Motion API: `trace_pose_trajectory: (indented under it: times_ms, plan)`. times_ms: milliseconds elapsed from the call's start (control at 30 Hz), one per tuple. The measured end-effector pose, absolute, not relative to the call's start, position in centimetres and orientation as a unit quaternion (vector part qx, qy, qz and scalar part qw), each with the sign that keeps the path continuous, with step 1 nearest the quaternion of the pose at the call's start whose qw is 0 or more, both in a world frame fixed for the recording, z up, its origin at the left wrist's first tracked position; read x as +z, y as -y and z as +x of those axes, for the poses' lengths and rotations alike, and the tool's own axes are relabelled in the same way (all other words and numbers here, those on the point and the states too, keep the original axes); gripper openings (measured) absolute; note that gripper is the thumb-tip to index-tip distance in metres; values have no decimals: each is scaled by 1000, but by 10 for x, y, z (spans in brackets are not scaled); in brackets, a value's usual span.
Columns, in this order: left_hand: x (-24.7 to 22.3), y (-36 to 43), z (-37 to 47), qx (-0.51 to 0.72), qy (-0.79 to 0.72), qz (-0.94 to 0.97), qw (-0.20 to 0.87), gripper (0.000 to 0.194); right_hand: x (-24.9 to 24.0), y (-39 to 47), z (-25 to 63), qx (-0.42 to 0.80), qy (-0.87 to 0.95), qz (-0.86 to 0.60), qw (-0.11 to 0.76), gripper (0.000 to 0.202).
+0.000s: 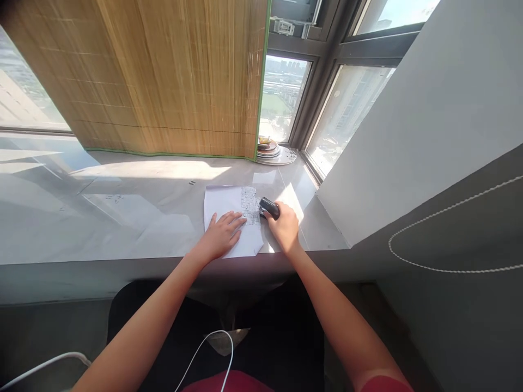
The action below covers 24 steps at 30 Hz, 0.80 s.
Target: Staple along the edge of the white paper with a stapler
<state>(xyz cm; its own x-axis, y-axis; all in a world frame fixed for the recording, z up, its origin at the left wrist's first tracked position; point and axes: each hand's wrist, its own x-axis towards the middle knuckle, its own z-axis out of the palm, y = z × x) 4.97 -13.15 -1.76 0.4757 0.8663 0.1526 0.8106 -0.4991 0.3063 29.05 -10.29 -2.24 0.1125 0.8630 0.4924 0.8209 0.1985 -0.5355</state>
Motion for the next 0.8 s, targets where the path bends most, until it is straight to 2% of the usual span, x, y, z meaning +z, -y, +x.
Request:
trace_pose_trajectory:
  times_ms: [133, 267, 367, 467, 533, 700, 800]
  plan:
    - [-15, 113, 40, 117, -488, 855, 129, 47, -22, 101, 290, 48, 657, -620, 426, 21]
    - [-16, 93, 22, 131, -434, 876, 166, 45, -9, 108, 265, 7, 624, -606, 494, 27]
    - [-19, 81, 6, 171, -427, 866, 194, 42, -1, 109, 231, 60, 621, -587, 516, 28]
    - [-19, 74, -17, 235, -478, 824, 192, 44, -4, 104, 200, 147, 617, -588, 502, 25]
    - [-18, 73, -35, 234, -487, 823, 174, 44, -11, 99, 186, 177, 626, -583, 487, 22]
    - [-20, 86, -59, 193, -493, 842, 100, 34, -22, 90, 173, 205, 707, -526, 426, 19]
    - [-24, 94, -58, 203, -514, 830, 80, 31, -19, 88, 176, 199, 731, -499, 422, 23]
